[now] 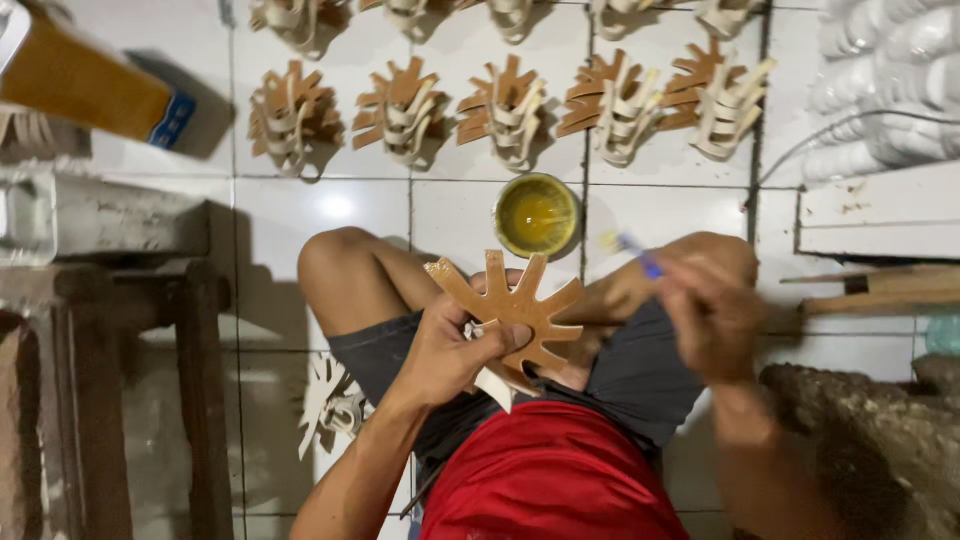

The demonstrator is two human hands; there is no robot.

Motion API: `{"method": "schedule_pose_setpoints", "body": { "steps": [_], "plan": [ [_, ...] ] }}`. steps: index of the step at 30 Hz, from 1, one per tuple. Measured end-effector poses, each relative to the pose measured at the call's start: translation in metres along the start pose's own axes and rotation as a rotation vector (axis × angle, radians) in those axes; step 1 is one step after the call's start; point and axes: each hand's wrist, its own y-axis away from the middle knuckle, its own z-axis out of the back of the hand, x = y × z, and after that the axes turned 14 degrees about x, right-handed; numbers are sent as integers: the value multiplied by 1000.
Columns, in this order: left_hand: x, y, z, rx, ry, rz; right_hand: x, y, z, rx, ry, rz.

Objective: The person sits on the floor and repeatedly applies a yellow liquid to star-shaped wooden pieces using a small brush. They dip the brush into a bowl, coat the pieces, and place them among many similar items arranged on the floor.

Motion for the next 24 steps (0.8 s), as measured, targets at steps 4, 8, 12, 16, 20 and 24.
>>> {"method": "schedule_pose_setpoints", "body": {
  "steps": [4, 8, 12, 16, 20, 24],
  "plan": [
    [-14, -1, -6, 44, -83, 22, 30, -15, -20, 127, -48, 96],
    [-16, 8, -5, -12, 107, 125, 33, -38, -17, 145, -87, 34],
    [-1, 10, 1, -96, 20, -66, 24, -29, -1, -141, -180, -227],
    [19, 6, -3, -202, 225, 29, 21, -9, 2, -235, -480, -275],
    [21, 6, -9, -150, 167, 30, 35, -4, -3, 51, -262, 39],
    [12, 4, -14, -105, 222, 74, 53, -15, -4, 182, -86, 0]
  ]
}}
